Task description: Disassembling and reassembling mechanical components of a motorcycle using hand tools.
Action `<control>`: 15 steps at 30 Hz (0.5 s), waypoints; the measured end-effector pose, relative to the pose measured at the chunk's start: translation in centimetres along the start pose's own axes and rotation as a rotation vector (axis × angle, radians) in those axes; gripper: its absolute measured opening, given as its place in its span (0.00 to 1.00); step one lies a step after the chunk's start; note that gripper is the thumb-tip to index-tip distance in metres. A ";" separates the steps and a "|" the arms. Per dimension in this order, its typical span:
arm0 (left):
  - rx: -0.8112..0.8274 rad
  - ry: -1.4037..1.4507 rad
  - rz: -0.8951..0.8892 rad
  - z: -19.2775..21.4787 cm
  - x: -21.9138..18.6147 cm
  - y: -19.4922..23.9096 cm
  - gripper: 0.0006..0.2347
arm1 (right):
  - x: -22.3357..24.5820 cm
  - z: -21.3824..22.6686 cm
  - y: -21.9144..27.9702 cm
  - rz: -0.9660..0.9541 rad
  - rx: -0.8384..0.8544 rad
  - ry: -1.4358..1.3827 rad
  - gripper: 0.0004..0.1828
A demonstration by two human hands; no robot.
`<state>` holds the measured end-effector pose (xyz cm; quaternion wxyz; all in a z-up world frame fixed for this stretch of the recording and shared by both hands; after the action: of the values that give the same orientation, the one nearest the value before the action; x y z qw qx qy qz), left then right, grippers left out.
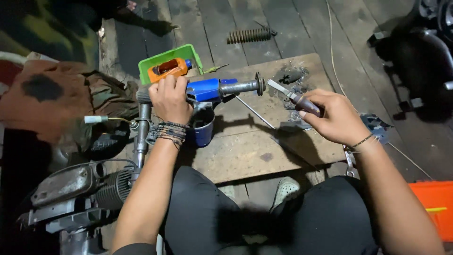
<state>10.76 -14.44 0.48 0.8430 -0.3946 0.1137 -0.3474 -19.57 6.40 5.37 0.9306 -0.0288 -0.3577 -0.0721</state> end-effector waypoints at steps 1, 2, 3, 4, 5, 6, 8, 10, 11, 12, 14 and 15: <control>0.003 -0.007 0.005 -0.2 0.1 0.1 0.08 | -0.1 -0.1 -0.3 0.005 0.007 -0.002 0.07; -0.004 -0.014 -0.008 -0.4 0.2 0.2 0.07 | -0.2 -0.2 -0.5 -0.008 0.016 0.013 0.08; -0.011 -0.021 -0.021 -0.6 0.2 0.3 0.06 | -0.3 -0.4 -0.7 -0.022 0.026 0.028 0.08; -0.006 -0.022 -0.024 -0.2 0.1 0.1 0.06 | -0.4 -0.4 -0.8 -0.024 0.028 0.023 0.08; 0.001 -0.026 -0.040 0.2 -0.2 -0.2 0.08 | -0.6 -0.5 -0.9 -0.032 0.039 0.041 0.09; 0.009 -0.022 -0.058 0.3 -0.7 -0.4 0.09 | -0.8 -0.5 -0.7 -0.048 0.047 0.060 0.09; 0.015 -0.023 -0.077 0.0 -1.1 -0.5 0.10 | -1.7 -0.7 -0.5 -0.053 0.047 0.081 0.09; 0.017 -0.022 -0.095 -0.5 -1.5 -0.7 0.11 | -2.3 -0.5 -0.1 -0.058 0.043 0.105 0.09; 0.018 -0.027 -0.112 -0.7 -1.8 -0.7 0.13 | -2.6 -0.4 0.2 -0.078 0.044 0.124 0.09; 0.017 -0.033 -0.126 -0.8 -2.0 -0.8 0.15 | -2.9 -0.2 0.4 -0.094 0.045 0.146 0.09; 0.000 -0.026 -0.133 -0.9 -2.7 -1.3 0.13 | -3.1 0.0 0.8 -0.105 0.045 0.185 0.09; -0.015 -0.025 -0.137 -0.9 -3.0 -1.4 0.10 | -3.2 0.1 0.9 -0.110 0.048 0.221 0.10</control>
<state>7.43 -13.64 0.70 0.8156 -0.4123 0.0784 -0.3983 -21.82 7.67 3.26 0.9594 0.0213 -0.2557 -0.1173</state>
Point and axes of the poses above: each hand's wrist, its own y-axis away from the middle knuckle, its own z-axis out of the back of the hand, x = y × z, the point moved 5 cm from there along -y, towards the middle knuckle, and after that the axes turned 3 degrees about x, right-handed, at the moved point
